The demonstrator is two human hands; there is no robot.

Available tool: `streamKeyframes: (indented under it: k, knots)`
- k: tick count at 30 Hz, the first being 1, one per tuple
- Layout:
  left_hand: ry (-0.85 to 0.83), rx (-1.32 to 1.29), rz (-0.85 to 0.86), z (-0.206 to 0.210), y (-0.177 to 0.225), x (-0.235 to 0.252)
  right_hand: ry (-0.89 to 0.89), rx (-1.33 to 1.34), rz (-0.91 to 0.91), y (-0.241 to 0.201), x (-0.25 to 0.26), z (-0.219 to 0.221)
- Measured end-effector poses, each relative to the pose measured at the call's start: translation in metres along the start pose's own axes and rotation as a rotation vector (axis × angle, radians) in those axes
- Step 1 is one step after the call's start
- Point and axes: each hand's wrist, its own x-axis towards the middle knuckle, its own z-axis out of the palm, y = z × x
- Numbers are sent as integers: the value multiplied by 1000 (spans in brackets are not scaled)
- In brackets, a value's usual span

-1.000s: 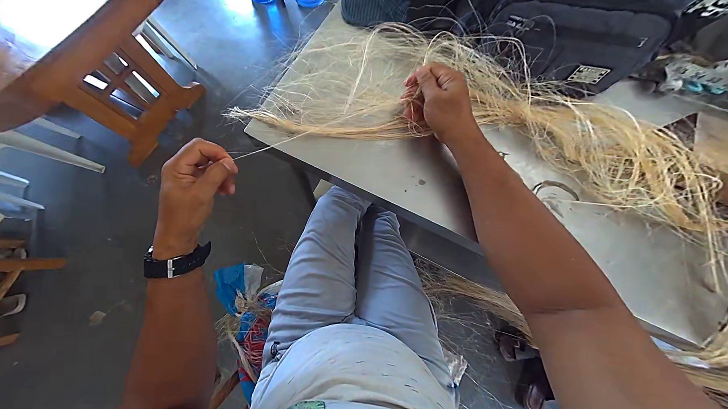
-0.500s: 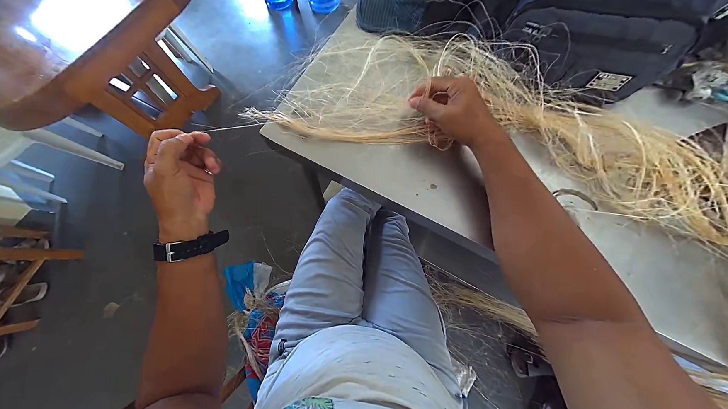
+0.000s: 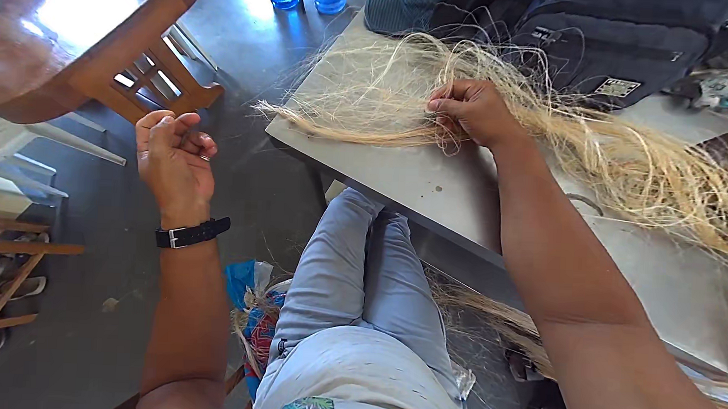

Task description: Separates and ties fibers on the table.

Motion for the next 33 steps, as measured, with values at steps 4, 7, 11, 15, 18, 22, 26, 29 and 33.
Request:
streamKeyframes:
  k: [4, 7, 11, 15, 18, 22, 26, 29, 33]
  knots:
    - [21, 156, -10, -1, -7, -27, 9, 24, 15, 0, -1, 1]
    - [-88, 311, -10, -5, -11, -33, 12, 29, 24, 1, 0, 1]
    - [-316, 545, -163, -12, -16, -39, 9, 34, 38, 0, 1, 1]
    - [-418, 622, -340, -12, -33, -47, 10, 33, 32, 1, 0, 0]
    - [-495, 606, -475, -4, -49, -54, 11, 34, 31, 1, 1, 1]
    - [-573, 528, -505, -1, -54, -63, 11, 46, 29, 1, 1, 1]
    - [-604, 411, -362, -11, -45, -48, 11, 50, 13, 1, 0, 1]
    - [-565, 362, -295, -21, -28, -27, 11, 42, 23, 0, 0, 1]
    - [-593, 428, -192, -30, -2, -10, -9, 30, 26, -1, 0, 1]
